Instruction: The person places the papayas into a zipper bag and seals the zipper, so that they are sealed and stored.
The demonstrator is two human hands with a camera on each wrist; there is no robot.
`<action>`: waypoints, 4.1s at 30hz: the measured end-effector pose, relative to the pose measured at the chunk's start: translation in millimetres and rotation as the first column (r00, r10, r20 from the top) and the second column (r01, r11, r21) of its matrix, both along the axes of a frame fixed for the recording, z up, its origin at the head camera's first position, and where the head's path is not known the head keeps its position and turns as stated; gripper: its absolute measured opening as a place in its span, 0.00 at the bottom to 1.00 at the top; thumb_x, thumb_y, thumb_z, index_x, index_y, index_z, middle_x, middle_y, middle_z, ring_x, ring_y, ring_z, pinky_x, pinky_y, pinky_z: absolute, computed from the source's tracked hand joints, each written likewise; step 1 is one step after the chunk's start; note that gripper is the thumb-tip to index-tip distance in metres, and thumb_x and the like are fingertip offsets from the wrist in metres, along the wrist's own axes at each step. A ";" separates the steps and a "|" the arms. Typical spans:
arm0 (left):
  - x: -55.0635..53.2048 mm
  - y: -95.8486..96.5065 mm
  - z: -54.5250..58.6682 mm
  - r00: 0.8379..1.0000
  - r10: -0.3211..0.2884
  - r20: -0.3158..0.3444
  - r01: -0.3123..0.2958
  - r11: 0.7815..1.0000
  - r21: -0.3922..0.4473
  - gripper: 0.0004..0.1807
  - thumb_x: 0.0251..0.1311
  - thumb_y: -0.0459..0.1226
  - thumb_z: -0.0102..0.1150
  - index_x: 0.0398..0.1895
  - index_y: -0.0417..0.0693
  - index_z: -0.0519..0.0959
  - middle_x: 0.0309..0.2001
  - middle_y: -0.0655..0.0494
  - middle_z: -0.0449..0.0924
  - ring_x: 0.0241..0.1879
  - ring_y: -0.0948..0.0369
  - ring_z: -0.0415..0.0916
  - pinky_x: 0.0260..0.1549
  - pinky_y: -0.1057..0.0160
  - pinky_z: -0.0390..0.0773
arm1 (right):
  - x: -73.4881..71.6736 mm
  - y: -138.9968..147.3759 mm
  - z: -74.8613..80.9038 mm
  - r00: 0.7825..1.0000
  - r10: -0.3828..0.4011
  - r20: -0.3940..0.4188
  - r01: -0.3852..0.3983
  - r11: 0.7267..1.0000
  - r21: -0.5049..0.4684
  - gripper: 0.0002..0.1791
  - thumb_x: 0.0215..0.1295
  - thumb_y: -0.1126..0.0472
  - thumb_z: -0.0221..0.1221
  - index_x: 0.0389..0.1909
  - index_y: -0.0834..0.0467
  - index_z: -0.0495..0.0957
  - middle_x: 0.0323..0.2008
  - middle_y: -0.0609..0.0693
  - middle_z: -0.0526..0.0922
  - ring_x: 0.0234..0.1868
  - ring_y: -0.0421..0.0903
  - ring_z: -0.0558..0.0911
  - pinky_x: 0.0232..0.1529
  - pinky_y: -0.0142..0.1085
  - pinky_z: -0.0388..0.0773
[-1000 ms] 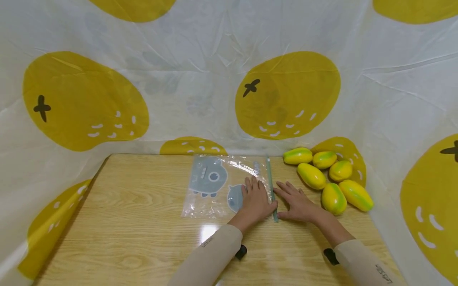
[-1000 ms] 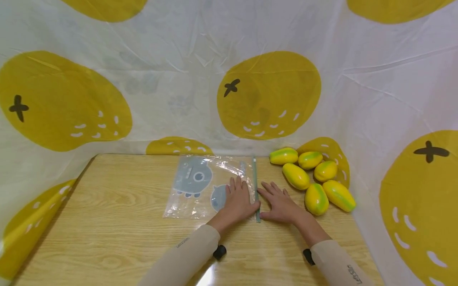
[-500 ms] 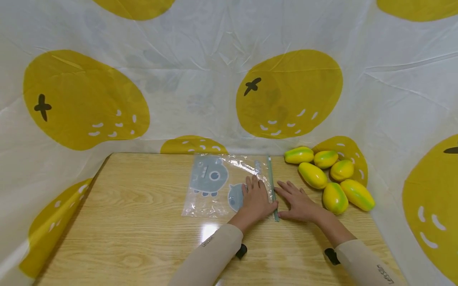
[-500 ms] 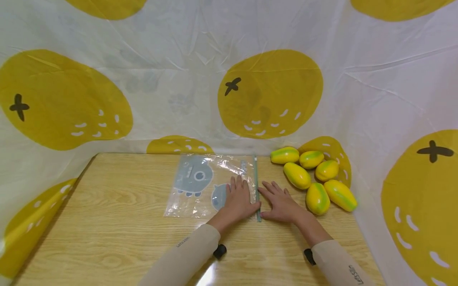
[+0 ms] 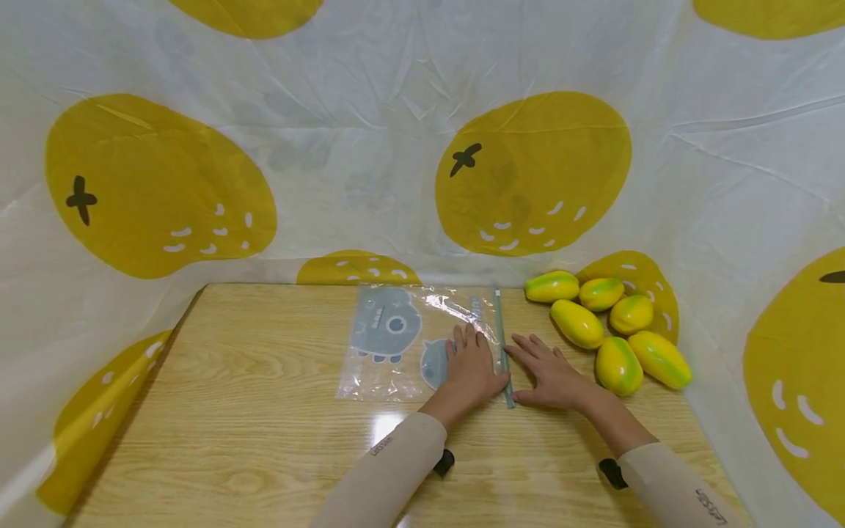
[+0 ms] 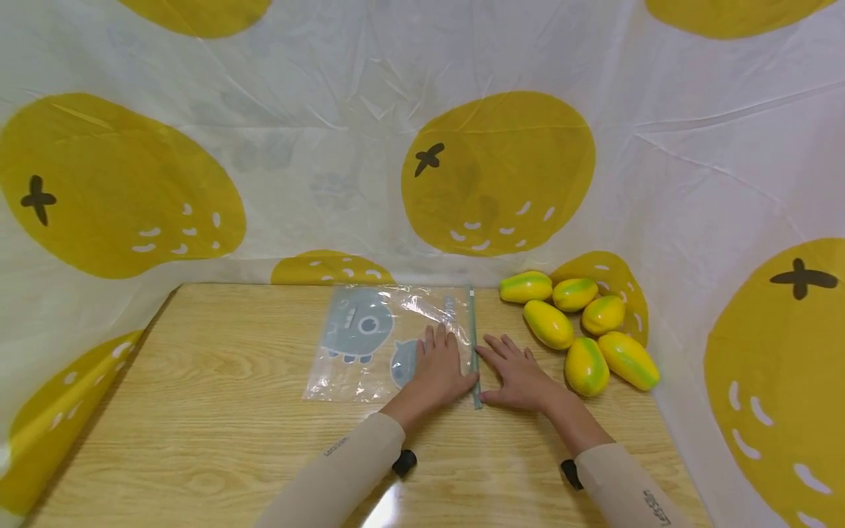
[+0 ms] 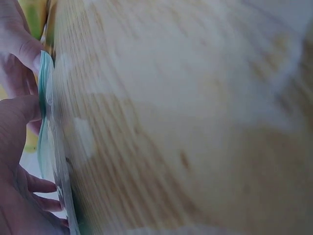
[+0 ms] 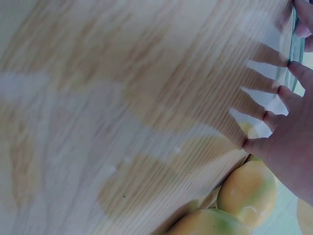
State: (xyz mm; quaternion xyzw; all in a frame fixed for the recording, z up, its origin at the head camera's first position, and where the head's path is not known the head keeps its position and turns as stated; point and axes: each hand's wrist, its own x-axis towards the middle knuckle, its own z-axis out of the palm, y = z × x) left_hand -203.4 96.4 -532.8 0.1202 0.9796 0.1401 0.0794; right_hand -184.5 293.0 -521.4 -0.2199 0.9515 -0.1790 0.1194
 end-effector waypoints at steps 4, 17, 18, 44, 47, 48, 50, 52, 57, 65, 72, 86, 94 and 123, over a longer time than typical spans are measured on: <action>1.1 -2.2 1.6 1.000 -0.020 -0.012 0.020 1.000 -0.001 0.55 0.61 0.66 0.60 0.80 0.39 0.58 0.83 0.40 0.48 0.83 0.42 0.42 0.77 0.41 0.53 | 0.9 0.1 0.2 1.000 -0.004 -0.004 0.004 1.000 -0.004 0.51 0.61 0.35 0.68 0.80 0.54 0.60 0.82 0.62 0.52 0.80 0.72 0.48 0.67 0.80 0.46; -1.1 -13.4 -2.4 0.995 -0.095 -0.010 0.095 0.993 0.068 0.58 0.64 0.59 0.62 0.84 0.43 0.40 0.83 0.39 0.47 0.82 0.40 0.42 0.77 0.41 0.53 | 2.9 -4.1 1.4 1.000 -0.005 -0.016 0.005 1.000 -0.013 0.51 0.61 0.37 0.68 0.79 0.54 0.61 0.81 0.62 0.53 0.80 0.73 0.49 0.66 0.80 0.48; -1.5 -14.4 -3.1 0.995 -0.102 -0.015 0.103 0.992 0.069 0.59 0.64 0.59 0.62 0.85 0.43 0.39 0.83 0.39 0.47 0.82 0.40 0.42 0.77 0.41 0.53 | 2.9 -4.4 1.5 1.000 -0.004 -0.019 0.003 1.000 -0.013 0.51 0.61 0.37 0.68 0.79 0.55 0.61 0.81 0.63 0.53 0.80 0.73 0.50 0.66 0.80 0.48; -1.3 -27.2 -0.7 0.970 -0.241 -0.009 0.241 0.967 0.079 0.55 0.60 0.43 0.63 0.86 0.60 0.41 0.81 0.32 0.47 0.81 0.32 0.39 0.76 0.35 0.52 | 6.0 -11.0 5.2 0.999 -0.029 -0.044 0.031 0.999 0.035 0.52 0.61 0.34 0.67 0.79 0.56 0.60 0.81 0.63 0.54 0.79 0.74 0.52 0.66 0.79 0.52; -0.6 -25.7 -2.2 0.971 -0.238 0.004 0.237 0.969 0.068 0.53 0.61 0.44 0.63 0.86 0.60 0.43 0.82 0.32 0.44 0.81 0.33 0.37 0.76 0.35 0.50 | 6.3 -10.8 3.7 0.998 -0.033 -0.048 0.035 0.999 0.035 0.52 0.61 0.35 0.67 0.79 0.56 0.60 0.81 0.63 0.54 0.79 0.74 0.52 0.66 0.79 0.52; -0.4 -25.1 -2.8 0.972 -0.235 0.009 0.234 0.970 0.061 0.52 0.62 0.44 0.62 0.86 0.60 0.44 0.82 0.33 0.44 0.81 0.33 0.36 0.76 0.35 0.49 | 6.3 -10.8 3.3 0.998 -0.035 -0.049 0.037 0.999 0.033 0.52 0.61 0.35 0.67 0.79 0.56 0.60 0.81 0.63 0.54 0.79 0.74 0.52 0.66 0.79 0.52; 0.1 -23.8 -3.7 0.972 -0.232 0.018 0.231 0.972 0.035 0.50 0.64 0.44 0.61 0.85 0.58 0.46 0.82 0.33 0.42 0.82 0.34 0.35 0.77 0.36 0.48 | 6.2 -11.4 2.5 0.998 -0.038 -0.049 0.040 0.999 0.031 0.52 0.61 0.34 0.67 0.79 0.56 0.60 0.81 0.63 0.54 0.79 0.74 0.52 0.66 0.79 0.52; 0.3 -22.5 -4.7 0.974 -0.226 0.024 0.226 0.974 0.003 0.47 0.66 0.45 0.59 0.85 0.55 0.48 0.83 0.34 0.41 0.82 0.35 0.34 0.77 0.36 0.48 | 6.0 -12.0 1.8 0.998 -0.041 -0.049 0.042 0.999 0.029 0.52 0.61 0.34 0.67 0.79 0.56 0.61 0.81 0.63 0.54 0.79 0.74 0.52 0.66 0.79 0.52; 1.0 -20.3 -4.8 0.976 -0.215 0.026 0.216 0.974 -0.065 0.42 0.70 0.48 0.54 0.83 0.45 0.53 0.83 0.35 0.41 0.82 0.35 0.35 0.77 0.37 0.50 | 6.5 -12.3 0.6 0.998 -0.040 -0.048 0.042 0.999 0.029 0.52 0.61 0.34 0.67 0.79 0.56 0.61 0.81 0.64 0.55 0.79 0.74 0.52 0.66 0.79 0.52; 0.8 -21.9 -5.0 0.982 -0.187 0.019 0.188 0.981 -0.049 0.42 0.74 0.53 0.49 0.81 0.38 0.54 0.84 0.39 0.41 0.83 0.39 0.35 0.78 0.40 0.49 | 6.5 -12.8 1.4 0.998 -0.035 -0.056 0.036 0.999 0.017 0.52 0.61 0.35 0.67 0.79 0.57 0.61 0.80 0.65 0.55 0.78 0.75 0.52 0.66 0.79 0.51; -0.2 -24.7 -2.8 0.975 -0.221 0.037 0.223 0.974 -0.046 0.49 0.71 0.61 0.52 0.82 0.37 0.52 0.84 0.37 0.38 0.83 0.39 0.34 0.78 0.41 0.49 | 6.6 -12.4 4.2 0.998 -0.035 -0.053 0.037 0.999 0.028 0.50 0.63 0.36 0.67 0.79 0.57 0.61 0.81 0.64 0.54 0.78 0.75 0.52 0.66 0.79 0.52; 0.4 -24.5 -1.5 0.972 -0.226 0.058 0.229 0.972 -0.044 0.52 0.69 0.62 0.54 0.82 0.37 0.51 0.84 0.38 0.38 0.83 0.40 0.34 0.78 0.42 0.49 | 3.0 -8.5 -0.9 0.994 -0.065 -0.086 0.067 0.998 0.014 0.44 0.66 0.39 0.66 0.78 0.53 0.64 0.80 0.63 0.57 0.79 0.73 0.54 0.65 0.82 0.48; 2.1 -23.6 -0.9 0.973 -0.219 0.071 0.222 0.974 -0.041 0.53 0.68 0.63 0.55 0.82 0.39 0.51 0.84 0.39 0.38 0.83 0.40 0.33 0.79 0.42 0.48 | -6.1 -8.5 -1.1 0.995 -0.070 -0.077 0.071 0.997 0.006 0.42 0.69 0.42 0.65 0.79 0.52 0.63 0.80 0.64 0.57 0.79 0.73 0.53 0.65 0.82 0.45; 8.7 -27.8 0.1 0.982 -0.183 -0.045 0.185 0.982 0.029 0.65 0.47 0.68 0.71 0.81 0.42 0.57 0.84 0.41 0.43 0.81 0.39 0.46 0.72 0.36 0.62 | -22.8 -22.7 5.6 0.989 -0.108 -0.097 0.115 0.991 0.071 0.43 0.68 0.42 0.65 0.78 0.55 0.63 0.79 0.68 0.56 0.77 0.75 0.55 0.63 0.81 0.54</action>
